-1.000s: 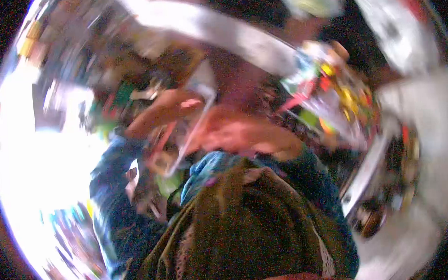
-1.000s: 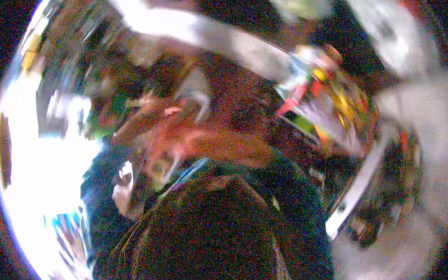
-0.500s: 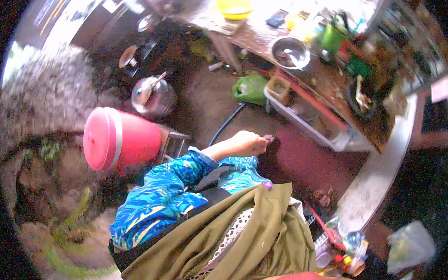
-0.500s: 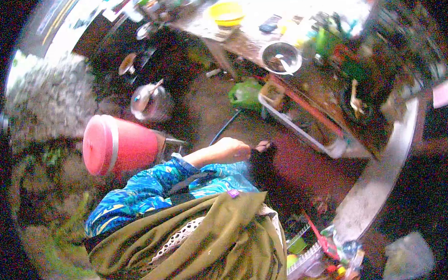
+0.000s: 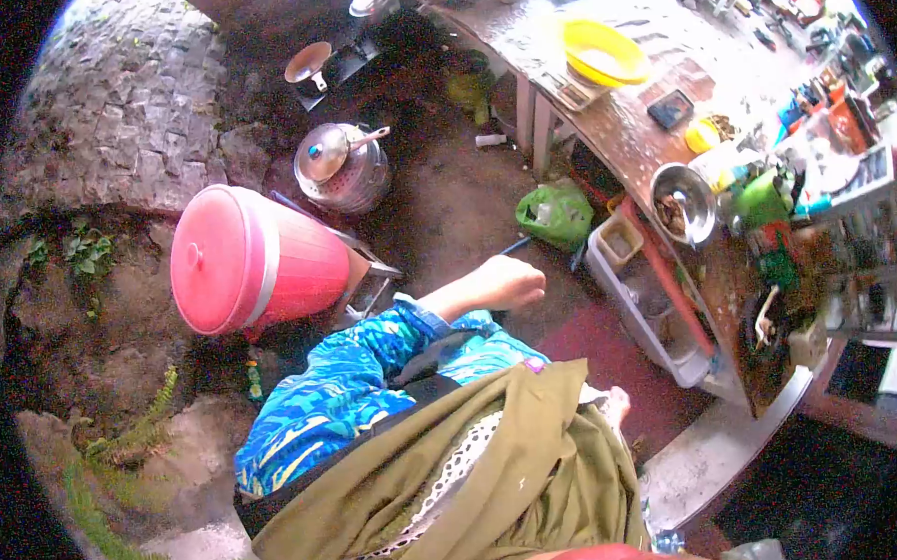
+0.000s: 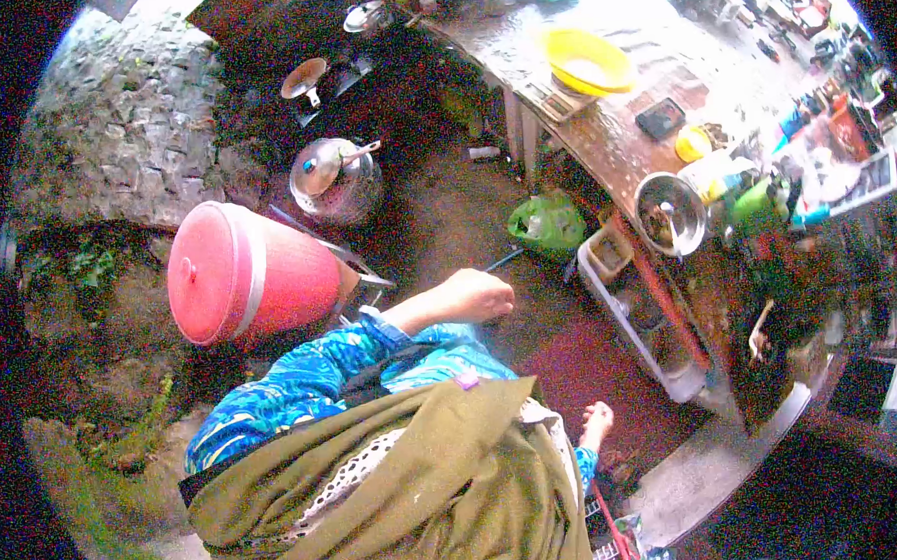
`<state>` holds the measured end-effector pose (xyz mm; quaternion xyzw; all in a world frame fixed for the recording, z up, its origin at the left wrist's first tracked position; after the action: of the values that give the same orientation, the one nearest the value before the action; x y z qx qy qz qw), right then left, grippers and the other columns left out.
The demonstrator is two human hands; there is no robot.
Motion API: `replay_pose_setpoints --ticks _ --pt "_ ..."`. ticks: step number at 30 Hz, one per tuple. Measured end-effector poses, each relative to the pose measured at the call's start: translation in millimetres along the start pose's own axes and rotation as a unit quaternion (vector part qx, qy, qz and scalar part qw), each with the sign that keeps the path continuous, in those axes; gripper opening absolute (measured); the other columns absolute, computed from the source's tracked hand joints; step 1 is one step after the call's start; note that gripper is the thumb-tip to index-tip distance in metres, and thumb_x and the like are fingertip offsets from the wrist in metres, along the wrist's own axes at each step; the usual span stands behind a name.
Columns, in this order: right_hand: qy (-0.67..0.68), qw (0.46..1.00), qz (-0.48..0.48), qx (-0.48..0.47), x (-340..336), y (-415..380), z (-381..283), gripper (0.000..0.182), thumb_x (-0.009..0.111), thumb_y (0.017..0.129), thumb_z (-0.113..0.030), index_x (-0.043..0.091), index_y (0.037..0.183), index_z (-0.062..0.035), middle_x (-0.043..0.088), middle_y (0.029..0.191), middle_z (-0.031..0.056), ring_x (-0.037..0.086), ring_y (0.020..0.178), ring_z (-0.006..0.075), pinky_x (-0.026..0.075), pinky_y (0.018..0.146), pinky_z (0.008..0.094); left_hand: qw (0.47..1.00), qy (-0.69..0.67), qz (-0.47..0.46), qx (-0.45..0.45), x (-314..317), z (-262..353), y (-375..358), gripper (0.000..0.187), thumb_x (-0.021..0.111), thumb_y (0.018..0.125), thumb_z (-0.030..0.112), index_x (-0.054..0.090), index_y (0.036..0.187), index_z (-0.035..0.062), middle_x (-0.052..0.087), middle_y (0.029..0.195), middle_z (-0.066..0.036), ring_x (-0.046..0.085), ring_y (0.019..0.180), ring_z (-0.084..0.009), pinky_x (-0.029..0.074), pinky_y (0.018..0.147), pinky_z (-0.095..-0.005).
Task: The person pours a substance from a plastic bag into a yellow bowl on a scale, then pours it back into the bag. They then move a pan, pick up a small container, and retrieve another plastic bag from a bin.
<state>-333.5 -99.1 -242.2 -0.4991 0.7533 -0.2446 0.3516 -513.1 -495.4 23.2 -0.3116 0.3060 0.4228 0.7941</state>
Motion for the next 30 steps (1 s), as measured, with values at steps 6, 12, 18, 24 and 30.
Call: replay_pose_setpoints --ticks 6,12,18,24,30 --pt "-0.016 0.994 -0.048 0.1 104 48 83 0.019 0.054 0.084 -0.02 0.055 0.096 -0.0051 0.061 0.074 0.0081 0.055 0.055 0.0142 0.044 0.046 0.0263 0.996 0.016 0.066 -0.052 -78 -133 -5 0.02 0.053 0.081 0.027 0.061 0.085 0.0094 0.061 0.078 -0.014 0.059 0.076 -0.0334 0.047 0.066 -0.0425" --pt "-0.055 0.993 -0.026 0.101 125 52 17 0.018 0.054 0.084 -0.02 0.055 0.095 -0.0049 0.061 0.074 0.0083 0.055 0.055 0.0143 0.043 0.046 0.0262 0.994 -0.012 0.09 -0.063 -77 -158 -7 0.02 0.054 0.081 0.027 0.061 0.087 0.0093 0.061 0.079 -0.013 0.059 0.076 -0.0326 0.047 0.067 -0.0419" --pt "-0.099 0.99 -0.037 0.089 141 98 -35 0.017 0.055 0.084 -0.019 0.055 0.094 -0.0046 0.061 0.074 0.0086 0.055 0.055 0.0144 0.043 0.046 0.0261 0.984 -0.061 0.11 -0.125 -59 -186 -27 0.018 0.056 0.08 0.028 0.061 0.087 0.0127 0.063 0.081 -0.01 0.061 0.074 -0.0285 0.048 0.066 -0.0387" --pt "-0.166 0.98 -0.079 0.077 213 170 -66 0.016 0.055 0.084 -0.018 0.056 0.093 -0.0044 0.061 0.074 0.0089 0.055 0.055 0.0145 0.043 0.046 0.026 0.94 -0.097 0.212 -0.25 -122 -285 -69 0.021 0.057 0.08 0.03 0.061 0.088 0.0104 0.063 0.081 -0.011 0.061 0.077 -0.0269 0.049 0.068 -0.0377" --pt "-0.318 0.931 -0.17 -0.058 460 189 -215 0.015 0.056 0.081 -0.022 0.06 0.077 -0.0078 0.06 0.06 0.0041 0.053 0.047 0.0155 0.042 0.045 0.0334 0.887 -0.137 0.305 -0.317 -199 -390 -98 0.022 0.057 0.08 0.03 0.062 0.087 0.01 0.063 0.081 -0.011 0.061 0.076 -0.0276 0.048 0.067 -0.0378"
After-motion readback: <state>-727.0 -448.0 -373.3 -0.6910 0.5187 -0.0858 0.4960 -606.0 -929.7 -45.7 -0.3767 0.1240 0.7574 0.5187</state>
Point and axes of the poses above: each hand's wrist, its own y-axis towards the middle knuckle, its own x-axis out of the palm, z = x × y, the point moved 7 cm from there along y, towards the middle knuckle
